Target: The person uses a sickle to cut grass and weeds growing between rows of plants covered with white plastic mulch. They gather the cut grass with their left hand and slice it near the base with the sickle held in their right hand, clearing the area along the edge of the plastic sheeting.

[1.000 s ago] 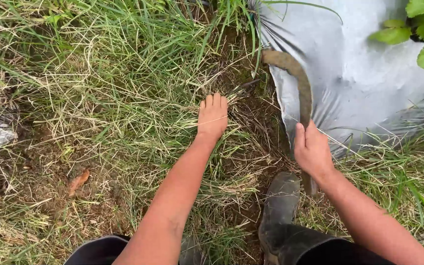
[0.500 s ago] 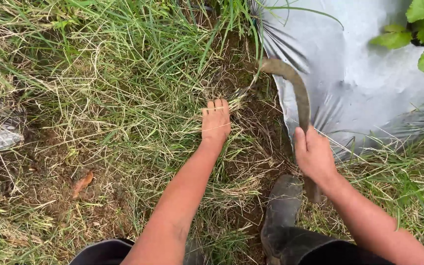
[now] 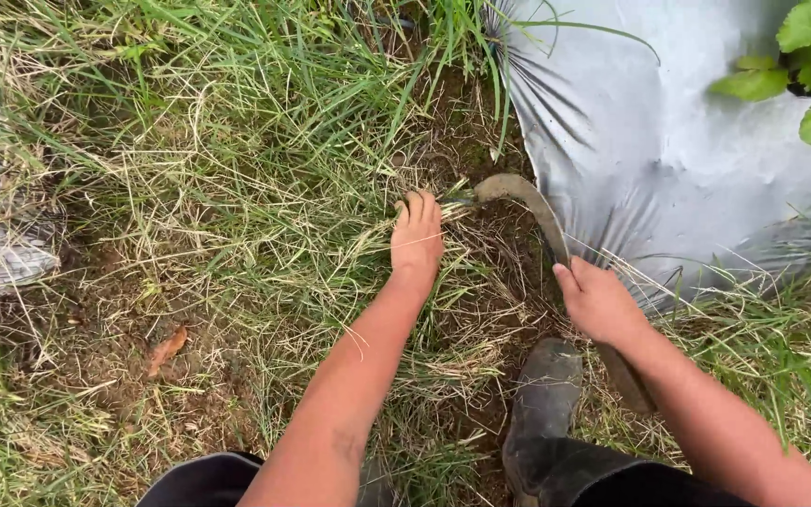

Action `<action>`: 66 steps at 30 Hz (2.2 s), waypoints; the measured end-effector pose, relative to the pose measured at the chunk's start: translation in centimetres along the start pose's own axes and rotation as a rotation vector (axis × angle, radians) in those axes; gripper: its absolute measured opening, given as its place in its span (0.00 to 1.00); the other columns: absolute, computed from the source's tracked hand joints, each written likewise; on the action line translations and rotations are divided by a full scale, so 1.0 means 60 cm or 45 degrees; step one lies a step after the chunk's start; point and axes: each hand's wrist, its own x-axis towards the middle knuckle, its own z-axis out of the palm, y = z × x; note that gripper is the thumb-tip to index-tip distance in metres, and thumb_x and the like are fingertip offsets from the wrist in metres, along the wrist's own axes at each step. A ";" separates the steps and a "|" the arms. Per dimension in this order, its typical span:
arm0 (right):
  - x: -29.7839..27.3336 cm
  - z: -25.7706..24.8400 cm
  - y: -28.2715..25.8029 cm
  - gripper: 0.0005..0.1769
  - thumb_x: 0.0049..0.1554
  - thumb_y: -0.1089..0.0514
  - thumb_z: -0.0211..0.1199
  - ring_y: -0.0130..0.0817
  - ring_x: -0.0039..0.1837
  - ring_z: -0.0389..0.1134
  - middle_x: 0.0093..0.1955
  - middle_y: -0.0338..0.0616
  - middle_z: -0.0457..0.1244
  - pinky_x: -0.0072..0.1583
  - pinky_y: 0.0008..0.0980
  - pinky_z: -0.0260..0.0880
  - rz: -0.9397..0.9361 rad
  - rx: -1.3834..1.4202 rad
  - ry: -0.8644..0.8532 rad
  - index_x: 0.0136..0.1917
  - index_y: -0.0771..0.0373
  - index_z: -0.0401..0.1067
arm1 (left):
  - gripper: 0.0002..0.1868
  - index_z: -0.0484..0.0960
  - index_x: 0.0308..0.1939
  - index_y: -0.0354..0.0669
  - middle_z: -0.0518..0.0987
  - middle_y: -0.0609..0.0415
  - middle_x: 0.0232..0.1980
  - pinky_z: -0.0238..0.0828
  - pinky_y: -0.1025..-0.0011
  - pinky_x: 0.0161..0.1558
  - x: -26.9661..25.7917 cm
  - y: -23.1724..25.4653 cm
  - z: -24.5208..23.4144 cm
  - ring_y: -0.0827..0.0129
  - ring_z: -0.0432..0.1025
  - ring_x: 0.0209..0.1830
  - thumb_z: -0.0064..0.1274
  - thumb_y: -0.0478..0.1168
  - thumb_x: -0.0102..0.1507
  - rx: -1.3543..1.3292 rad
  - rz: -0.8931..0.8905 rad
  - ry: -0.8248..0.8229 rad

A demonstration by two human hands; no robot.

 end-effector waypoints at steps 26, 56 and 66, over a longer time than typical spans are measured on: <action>0.001 0.062 -0.020 0.32 0.69 0.38 0.37 0.53 0.50 0.69 0.42 0.60 0.67 0.57 0.48 0.64 0.110 -0.079 -0.094 0.40 0.66 0.65 | 0.11 0.66 0.56 0.45 0.71 0.46 0.47 0.73 0.70 0.47 -0.045 -0.051 -0.031 0.67 0.68 0.42 0.41 0.31 0.70 -0.304 0.114 -0.365; -0.008 0.058 0.012 0.35 0.69 0.45 0.41 0.41 0.23 0.68 0.15 0.46 0.62 0.34 0.40 0.70 -0.015 0.300 -0.084 0.23 0.59 0.65 | 0.06 0.69 0.44 0.41 0.74 0.43 0.42 0.76 0.59 0.40 -0.017 0.013 0.134 0.50 0.74 0.45 0.35 0.36 0.69 -0.780 -0.283 0.144; -0.001 0.054 -0.004 0.36 0.71 0.48 0.38 0.40 0.21 0.63 0.15 0.44 0.59 0.35 0.37 0.66 -0.020 0.429 0.026 0.25 0.59 0.67 | 0.08 0.69 0.45 0.43 0.74 0.44 0.45 0.77 0.57 0.45 -0.025 0.004 0.111 0.50 0.74 0.50 0.39 0.43 0.70 -0.844 -0.281 0.069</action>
